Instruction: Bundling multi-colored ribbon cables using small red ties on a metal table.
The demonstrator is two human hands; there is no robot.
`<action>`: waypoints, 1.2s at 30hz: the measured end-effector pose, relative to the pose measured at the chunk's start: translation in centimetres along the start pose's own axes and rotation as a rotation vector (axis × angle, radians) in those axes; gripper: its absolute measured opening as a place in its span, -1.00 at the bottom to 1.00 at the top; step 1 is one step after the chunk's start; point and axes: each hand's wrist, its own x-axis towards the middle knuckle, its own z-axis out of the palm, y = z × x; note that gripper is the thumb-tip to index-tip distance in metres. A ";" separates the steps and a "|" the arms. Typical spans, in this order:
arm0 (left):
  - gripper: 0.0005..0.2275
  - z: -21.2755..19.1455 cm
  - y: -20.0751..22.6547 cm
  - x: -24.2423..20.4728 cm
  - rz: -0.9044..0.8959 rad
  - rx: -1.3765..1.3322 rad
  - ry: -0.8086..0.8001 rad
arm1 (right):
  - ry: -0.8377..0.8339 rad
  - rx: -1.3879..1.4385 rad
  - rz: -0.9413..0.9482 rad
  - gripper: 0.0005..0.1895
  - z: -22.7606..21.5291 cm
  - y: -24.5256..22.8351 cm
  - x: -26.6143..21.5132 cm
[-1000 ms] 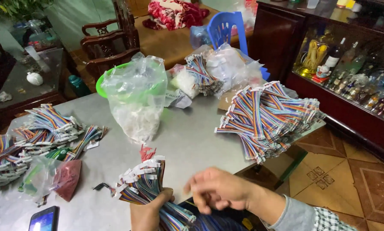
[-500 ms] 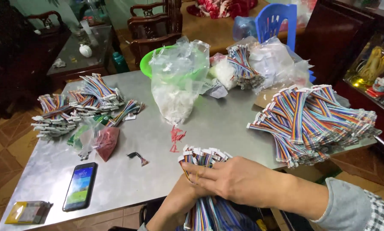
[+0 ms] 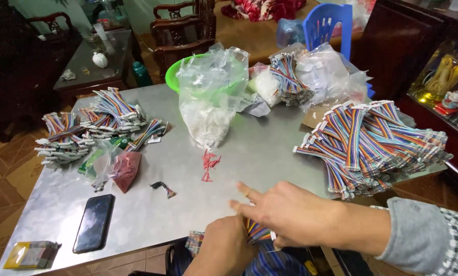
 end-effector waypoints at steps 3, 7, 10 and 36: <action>-0.29 1.5 -1.4 0.1 0.105 0.196 0.112 | -0.018 0.196 0.034 0.25 2.1 1.9 0.3; -0.39 0.2 -1.8 -0.9 0.080 0.132 0.034 | -0.135 0.398 0.055 0.06 1.0 2.6 -0.1; -0.47 -1.3 -1.6 -2.2 0.045 0.070 -0.001 | -0.180 0.570 0.105 0.12 1.4 3.4 -0.5; -0.45 -0.8 2.8 0.8 -0.106 -1.940 0.052 | 0.304 1.571 0.635 -0.14 3.6 -2.9 -1.5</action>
